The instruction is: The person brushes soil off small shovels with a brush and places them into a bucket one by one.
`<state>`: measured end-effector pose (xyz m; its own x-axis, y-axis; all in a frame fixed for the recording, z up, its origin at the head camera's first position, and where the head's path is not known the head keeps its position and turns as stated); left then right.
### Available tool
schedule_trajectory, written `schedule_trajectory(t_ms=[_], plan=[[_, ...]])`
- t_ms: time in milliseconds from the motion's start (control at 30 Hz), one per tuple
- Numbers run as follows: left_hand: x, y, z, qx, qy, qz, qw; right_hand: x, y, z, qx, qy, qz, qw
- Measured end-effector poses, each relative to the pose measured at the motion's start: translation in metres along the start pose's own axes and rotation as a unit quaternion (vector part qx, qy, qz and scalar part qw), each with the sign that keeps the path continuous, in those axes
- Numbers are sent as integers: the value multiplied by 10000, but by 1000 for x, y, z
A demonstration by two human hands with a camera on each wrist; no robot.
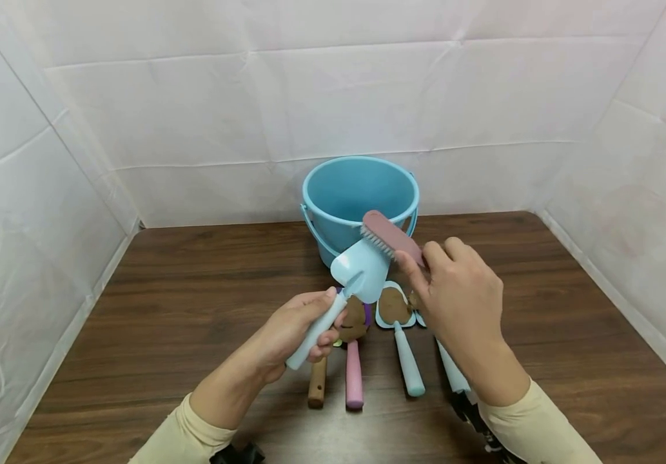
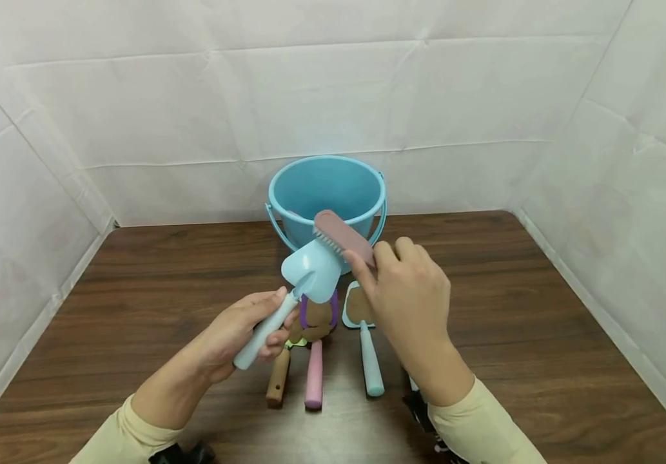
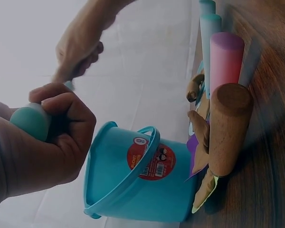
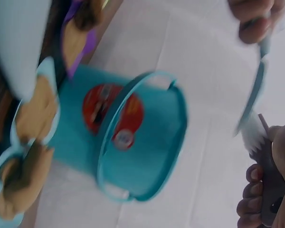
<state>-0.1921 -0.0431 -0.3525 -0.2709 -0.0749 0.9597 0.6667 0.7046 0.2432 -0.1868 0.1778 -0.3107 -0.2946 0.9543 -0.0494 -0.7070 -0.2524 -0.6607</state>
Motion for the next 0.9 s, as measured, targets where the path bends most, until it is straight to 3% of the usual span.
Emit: schedule_trajectory(t_ms=[200, 333, 600, 900], plan=[[0, 0, 0, -13, 61, -201, 9998, -44, -9, -13, -83, -845, 320, 9959], [1, 0, -1, -94, 150, -235, 9996, -55, -8, -16, 106, -998, 371, 9943], [3, 1, -2, -109, 152, -194, 9996, -25, 0, -7, -36, -545, 108, 9985], [4, 3, -3, -230, 126, -148, 9995, 18, 7, 3, 319, 276, -265, 9988]])
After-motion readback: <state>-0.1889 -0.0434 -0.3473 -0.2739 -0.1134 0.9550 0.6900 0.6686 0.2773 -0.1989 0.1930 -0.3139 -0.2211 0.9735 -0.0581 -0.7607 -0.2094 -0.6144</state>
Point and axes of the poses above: each hand's wrist, its own z-axis towards the middle knuckle, its own y-axis out of the palm, x = y × z, the point moved 3 cm from there along z, towards the middle knuckle, and after that the axes turned 5 degrees about -x, right-handed, at the moved point
